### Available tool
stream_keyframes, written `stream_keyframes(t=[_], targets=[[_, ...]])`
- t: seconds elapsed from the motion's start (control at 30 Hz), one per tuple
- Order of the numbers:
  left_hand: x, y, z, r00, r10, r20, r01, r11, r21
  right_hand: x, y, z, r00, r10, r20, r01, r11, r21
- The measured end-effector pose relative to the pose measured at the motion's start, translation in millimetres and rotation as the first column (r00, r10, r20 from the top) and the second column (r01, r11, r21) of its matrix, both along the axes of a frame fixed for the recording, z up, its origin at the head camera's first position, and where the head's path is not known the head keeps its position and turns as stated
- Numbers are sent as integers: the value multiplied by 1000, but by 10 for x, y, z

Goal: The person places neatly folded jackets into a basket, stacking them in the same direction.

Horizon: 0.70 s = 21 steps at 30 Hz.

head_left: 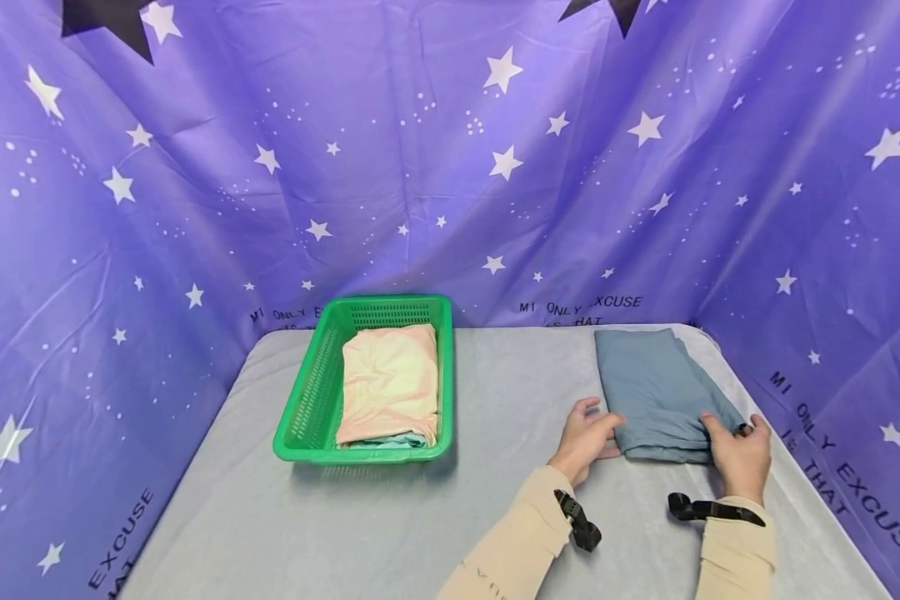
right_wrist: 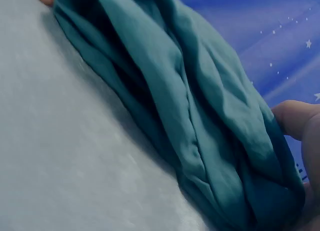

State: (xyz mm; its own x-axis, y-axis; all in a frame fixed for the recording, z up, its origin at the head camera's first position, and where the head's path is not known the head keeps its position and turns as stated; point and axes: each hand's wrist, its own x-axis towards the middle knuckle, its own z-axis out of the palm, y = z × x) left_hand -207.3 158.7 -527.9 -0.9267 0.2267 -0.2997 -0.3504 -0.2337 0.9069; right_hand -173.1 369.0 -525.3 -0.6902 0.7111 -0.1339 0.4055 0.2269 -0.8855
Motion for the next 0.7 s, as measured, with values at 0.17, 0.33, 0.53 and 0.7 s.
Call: stream_keyframes(t=[0.17,0.33,0.53,0.7], targets=[[-46,22,-58,1000,-12,-7,12,1000,-12,-35,85,32,993,52,108,-57,997,46],[-92,2,-152,999,-30,-31,30,1000,-5,-76,106,0,986,80,146,-91,994,66],[-106,-21,-173,997,-68,-42,68,998,-4,-111,98,-69,984,78,163,-95,990,103],[-114,-17,-163,996,-76,-36,77,997,22,-121,109,-46,979,101,177,-118,989,87]])
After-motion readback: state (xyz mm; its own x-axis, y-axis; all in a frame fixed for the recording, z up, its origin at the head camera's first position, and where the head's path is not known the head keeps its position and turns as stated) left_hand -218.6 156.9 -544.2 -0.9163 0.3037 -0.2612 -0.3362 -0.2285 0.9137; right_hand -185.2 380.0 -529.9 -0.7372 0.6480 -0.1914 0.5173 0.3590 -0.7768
